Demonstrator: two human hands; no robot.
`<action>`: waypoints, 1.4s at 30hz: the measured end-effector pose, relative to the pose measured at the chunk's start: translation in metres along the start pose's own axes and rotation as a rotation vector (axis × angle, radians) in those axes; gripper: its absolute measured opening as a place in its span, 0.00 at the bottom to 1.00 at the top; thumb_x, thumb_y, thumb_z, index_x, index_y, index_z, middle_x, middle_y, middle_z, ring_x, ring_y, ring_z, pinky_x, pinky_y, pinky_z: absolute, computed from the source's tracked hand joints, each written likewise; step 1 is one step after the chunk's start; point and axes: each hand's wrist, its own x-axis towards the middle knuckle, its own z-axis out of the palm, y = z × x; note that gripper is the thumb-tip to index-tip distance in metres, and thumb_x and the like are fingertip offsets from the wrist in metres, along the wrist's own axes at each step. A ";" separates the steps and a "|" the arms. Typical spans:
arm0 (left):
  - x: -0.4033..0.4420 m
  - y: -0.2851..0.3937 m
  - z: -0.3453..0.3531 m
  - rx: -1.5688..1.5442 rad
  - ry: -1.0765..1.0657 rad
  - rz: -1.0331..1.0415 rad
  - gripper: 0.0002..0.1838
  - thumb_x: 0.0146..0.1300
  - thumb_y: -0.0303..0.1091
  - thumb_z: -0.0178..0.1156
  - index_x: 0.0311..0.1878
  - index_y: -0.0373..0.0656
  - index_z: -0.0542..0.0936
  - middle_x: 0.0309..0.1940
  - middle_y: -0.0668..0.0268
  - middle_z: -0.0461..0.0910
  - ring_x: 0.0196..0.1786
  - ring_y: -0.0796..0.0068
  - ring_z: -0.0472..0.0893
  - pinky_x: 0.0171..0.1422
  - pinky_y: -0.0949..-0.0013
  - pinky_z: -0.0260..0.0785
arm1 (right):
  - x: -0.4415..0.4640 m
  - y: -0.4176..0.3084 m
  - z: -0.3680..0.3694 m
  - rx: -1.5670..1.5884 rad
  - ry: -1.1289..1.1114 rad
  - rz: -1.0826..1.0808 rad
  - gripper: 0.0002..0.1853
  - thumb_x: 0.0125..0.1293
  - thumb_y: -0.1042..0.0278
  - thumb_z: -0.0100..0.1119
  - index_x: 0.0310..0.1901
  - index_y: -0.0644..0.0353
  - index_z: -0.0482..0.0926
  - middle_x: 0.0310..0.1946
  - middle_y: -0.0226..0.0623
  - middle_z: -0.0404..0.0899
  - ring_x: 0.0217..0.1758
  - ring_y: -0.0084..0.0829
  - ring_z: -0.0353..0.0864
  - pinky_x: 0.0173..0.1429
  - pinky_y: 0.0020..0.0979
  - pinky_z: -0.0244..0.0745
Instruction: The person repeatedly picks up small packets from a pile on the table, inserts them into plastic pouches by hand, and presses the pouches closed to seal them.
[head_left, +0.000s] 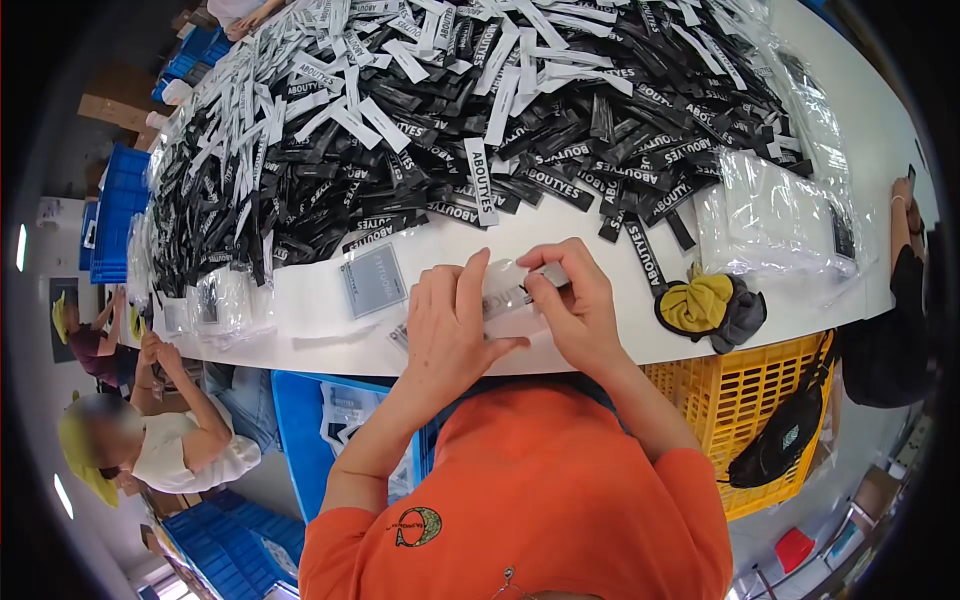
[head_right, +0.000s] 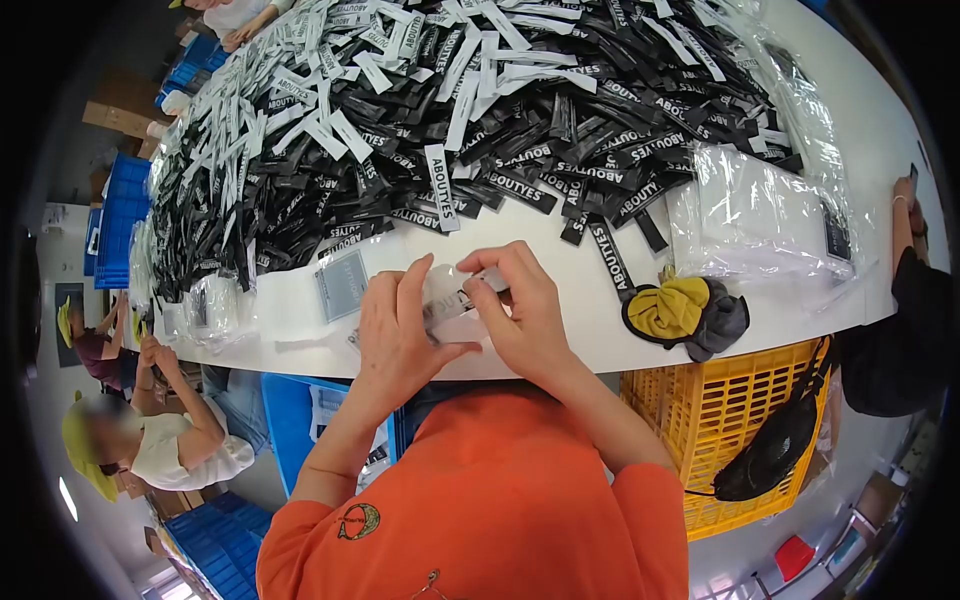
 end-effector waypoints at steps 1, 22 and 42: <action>0.002 0.001 -0.001 -0.096 -0.010 -0.011 0.40 0.46 0.35 0.82 0.63 0.36 0.76 0.43 0.60 0.74 0.43 0.62 0.75 0.48 0.61 0.68 | 0.001 0.002 0.001 0.080 0.053 0.006 0.14 0.69 0.78 0.61 0.55 0.65 0.75 0.46 0.37 0.79 0.43 0.28 0.82 0.47 0.28 0.80; -0.005 -0.030 0.028 -0.649 0.059 -0.353 0.07 0.74 0.29 0.65 0.40 0.36 0.82 0.32 0.77 0.75 0.35 0.90 0.70 0.38 0.80 0.61 | 0.008 0.012 -0.030 -0.217 -0.420 -0.013 0.12 0.74 0.59 0.61 0.42 0.57 0.88 0.36 0.31 0.80 0.40 0.28 0.80 0.44 0.30 0.73; -0.028 -0.046 0.024 -1.222 0.135 -0.633 0.10 0.73 0.34 0.65 0.38 0.37 0.84 0.29 0.77 0.78 0.35 0.87 0.73 0.38 0.77 0.64 | -0.002 0.026 0.040 0.423 -0.012 0.217 0.10 0.71 0.67 0.67 0.34 0.64 0.80 0.23 0.23 0.77 0.29 0.14 0.71 0.31 0.24 0.67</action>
